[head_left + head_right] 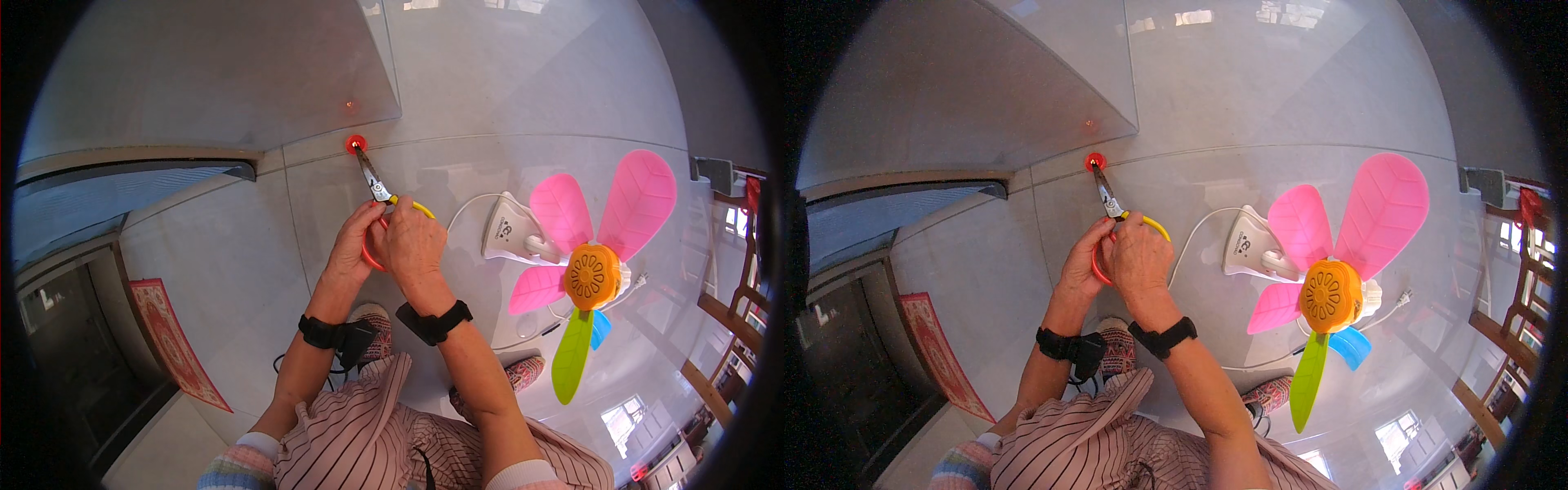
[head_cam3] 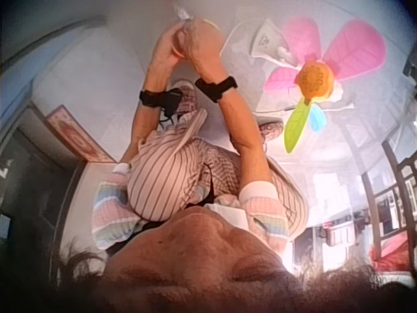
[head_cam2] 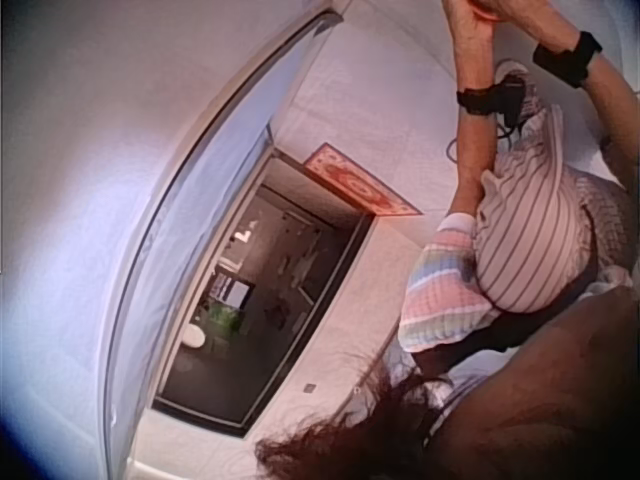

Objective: The person uses scissors to trim plastic components of a colorful toy fan and uses pliers to adjust a red electrical cord.

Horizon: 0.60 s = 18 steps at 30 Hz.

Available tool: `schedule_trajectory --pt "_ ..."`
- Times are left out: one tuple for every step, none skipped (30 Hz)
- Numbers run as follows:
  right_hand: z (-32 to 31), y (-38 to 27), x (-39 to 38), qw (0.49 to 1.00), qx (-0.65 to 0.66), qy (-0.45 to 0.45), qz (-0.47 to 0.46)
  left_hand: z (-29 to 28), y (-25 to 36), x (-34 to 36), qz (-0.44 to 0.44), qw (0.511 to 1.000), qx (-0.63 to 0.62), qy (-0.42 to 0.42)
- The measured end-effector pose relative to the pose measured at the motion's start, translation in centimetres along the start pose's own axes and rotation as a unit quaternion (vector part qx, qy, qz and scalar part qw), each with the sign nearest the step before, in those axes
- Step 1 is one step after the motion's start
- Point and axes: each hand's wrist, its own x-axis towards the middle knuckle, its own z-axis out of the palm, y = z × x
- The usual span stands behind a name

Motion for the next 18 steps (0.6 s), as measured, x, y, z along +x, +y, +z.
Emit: schedule_trajectory --pt "0.0 0.0 0.0 1.000 -0.001 0.000 0.000 0.0 0.0 0.0 0.000 1.000 0.001 -0.001" --pt "0.0 0.0 0.0 1.000 0.000 0.000 0.000 0.1 0.0 0.0 0.001 1.000 0.002 -0.001" --pt "-0.1 -0.1 0.0 1.000 -0.002 -0.002 0.002 -0.2 0.0 0.1 0.001 1.000 0.002 -0.001" --pt "-0.1 -0.1 0.0 1.000 -0.003 -0.004 0.003 -0.8 -0.1 0.4 0.001 1.000 -0.007 -0.014" --pt "0.0 -0.1 0.0 1.000 -0.003 -0.004 0.003 -1.0 -0.1 0.5 0.000 1.000 -0.015 -0.027" --pt "0.0 -0.1 0.0 1.000 -0.002 -0.005 0.002 -1.0 -0.2 0.5 0.000 1.000 -0.015 -0.027" --pt "0.0 0.0 0.0 1.000 -0.002 -0.006 0.001 -1.0 -0.2 0.5 0.000 1.000 -0.013 -0.025" --pt "0.0 0.0 0.0 1.000 -0.002 -0.007 0.001 -0.9 -0.1 0.5 0.000 1.000 -0.010 -0.022" --pt "0.0 0.0 0.0 1.000 -0.001 -0.005 0.001 -0.7 -0.1 0.4 0.000 1.000 -0.011 -0.022" --pt "0.0 -0.1 0.0 1.000 0.001 -0.003 0.001 -0.4 -0.1 0.2 0.001 1.000 -0.005 -0.014" --pt "0.0 0.0 0.0 1.000 0.000 -0.003 0.001 -0.2 -0.1 0.2 0.001 1.000 0.001 -0.006" --pt "0.0 0.0 0.0 1.000 -0.001 -0.004 0.001 -0.2 -0.1 0.2 0.001 1.000 0.001 -0.006" --pt "0.1 0.1 0.0 1.000 -0.002 -0.004 0.001 -0.3 -0.2 0.3 0.000 1.000 -0.001 -0.008" --pt "0.1 0.0 0.0 1.000 -0.002 -0.005 0.000 -0.4 -0.2 0.3 0.000 1.000 -0.003 -0.009" --pt "0.1 0.0 0.0 1.000 -0.001 -0.003 0.001 -0.6 -0.2 0.4 0.000 1.000 -0.003 -0.009" --pt "0.1 -0.1 0.0 1.000 -0.001 -0.001 0.001 -1.0 -0.2 0.5 0.000 1.000 -0.011 -0.017" --pt "0.0 -0.1 0.0 1.000 -0.001 -0.001 0.001 -1.1 -0.2 0.5 0.000 1.000 -0.019 -0.025" --pt "0.0 0.0 0.0 1.000 -0.001 -0.003 0.003 -1.0 -0.2 0.5 0.000 0.999 -0.019 -0.026"
